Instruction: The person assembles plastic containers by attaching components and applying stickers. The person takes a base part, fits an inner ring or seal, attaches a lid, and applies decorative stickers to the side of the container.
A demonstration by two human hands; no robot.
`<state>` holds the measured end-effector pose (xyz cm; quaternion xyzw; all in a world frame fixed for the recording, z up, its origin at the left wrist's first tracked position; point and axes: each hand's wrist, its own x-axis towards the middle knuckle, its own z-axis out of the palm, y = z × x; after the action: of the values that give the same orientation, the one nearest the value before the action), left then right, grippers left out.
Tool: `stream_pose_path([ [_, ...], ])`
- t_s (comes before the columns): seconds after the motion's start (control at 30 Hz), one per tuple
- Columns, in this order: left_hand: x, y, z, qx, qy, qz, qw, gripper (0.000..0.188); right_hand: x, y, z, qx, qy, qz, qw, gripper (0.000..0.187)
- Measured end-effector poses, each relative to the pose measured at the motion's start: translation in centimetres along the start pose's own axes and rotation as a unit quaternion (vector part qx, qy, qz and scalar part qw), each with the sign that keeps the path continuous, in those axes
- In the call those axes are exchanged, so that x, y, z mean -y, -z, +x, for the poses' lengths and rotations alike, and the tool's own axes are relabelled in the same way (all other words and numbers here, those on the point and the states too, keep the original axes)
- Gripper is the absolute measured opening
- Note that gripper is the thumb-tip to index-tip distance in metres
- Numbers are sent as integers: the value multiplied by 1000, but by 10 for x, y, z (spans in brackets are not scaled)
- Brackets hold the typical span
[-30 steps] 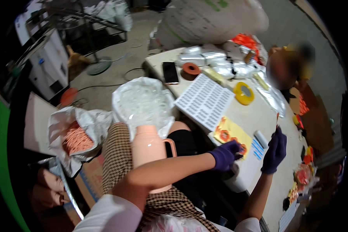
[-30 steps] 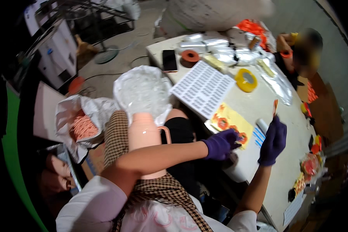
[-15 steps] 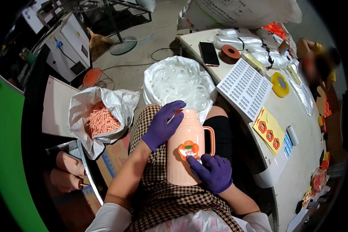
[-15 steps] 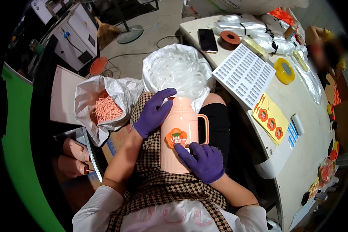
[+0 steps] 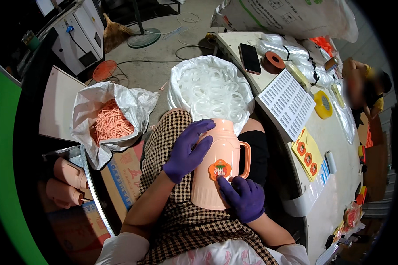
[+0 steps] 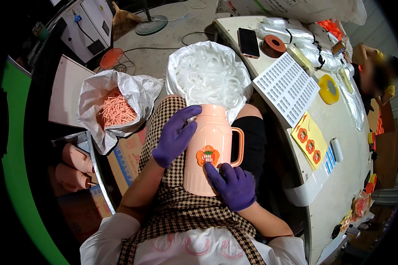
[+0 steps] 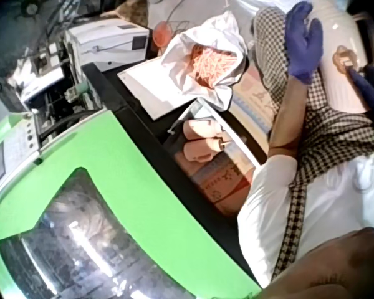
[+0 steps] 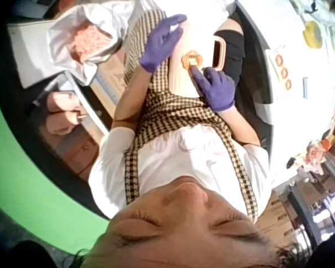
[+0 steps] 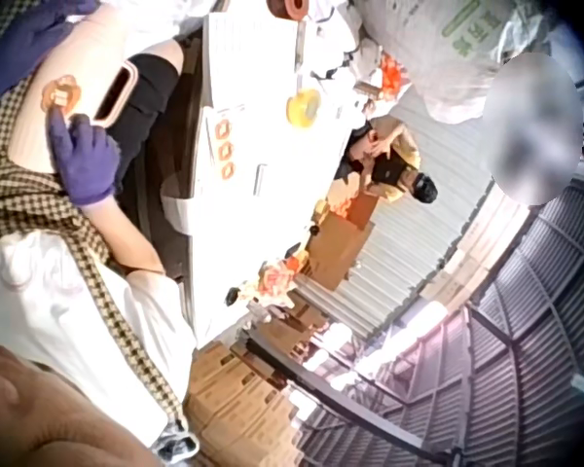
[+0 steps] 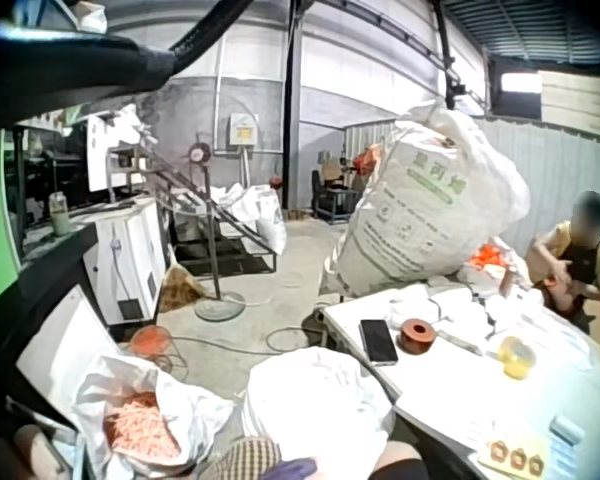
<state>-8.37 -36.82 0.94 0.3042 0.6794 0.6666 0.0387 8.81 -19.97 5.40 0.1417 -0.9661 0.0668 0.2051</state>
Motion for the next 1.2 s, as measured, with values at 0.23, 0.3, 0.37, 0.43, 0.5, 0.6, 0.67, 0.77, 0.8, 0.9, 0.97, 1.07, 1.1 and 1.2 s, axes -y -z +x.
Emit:
stream_pose_path([
  [0.23, -9, -2, -3, 33, 3, 28, 999, 38, 3, 1, -1, 5, -11, -5, 1000, 51],
  [0.3, -11, -3, -4, 43, -13, 53, 998, 39, 2, -1, -2, 8, -9, -17, 1000, 48],
  [0.37, -13, -5, -4, 53, -29, 76, 995, 40, 3, -2, -3, 8, -12, -16, 1000, 47],
  [0.43, -16, -9, -4, 67, -36, 140, 987, 50, 3, -2, -3, 8, -14, -14, 1000, 47],
  [0.5, -23, -13, -3, 76, -38, 178, 980, 57, 2, -3, -4, 4, -17, -12, 1000, 46],
  [0.6, -23, -20, -4, 98, -40, 235, 966, 70, 0, -2, -5, 20, -18, -16, 1000, 43],
  [0.67, -17, -21, -6, 112, -36, 259, 959, 75, 3, 5, -1, 66, -50, 37, 996, 42],
  [0.77, -8, -21, -8, 124, -9, 251, 960, 81, -5, 27, 4, 194, -71, 173, 963, 42],
  [0.8, -6, -20, -8, 122, 7, 251, 960, 84, -10, 37, 6, 273, -58, 255, 926, 43],
  [0.9, -7, -15, -20, 154, 9, 299, 942, 105, -18, 51, 6, 198, -39, 355, 913, 49],
  [0.97, -22, -14, -33, 161, 27, 373, 913, 123, -25, 52, -3, 174, -79, 349, 917, 50],
  [1.07, -35, -11, -37, 200, 27, 403, 893, 135, -33, 41, -14, 109, -160, 367, 910, 52],
  [1.1, -38, -10, -36, 223, 21, 404, 887, 136, -35, 30, -20, 88, -176, 384, 902, 52],
  [1.2, -25, 5, -9, 171, -31, 259, 950, 122, -29, 6, -34, 34, -145, 381, 913, 54],
])
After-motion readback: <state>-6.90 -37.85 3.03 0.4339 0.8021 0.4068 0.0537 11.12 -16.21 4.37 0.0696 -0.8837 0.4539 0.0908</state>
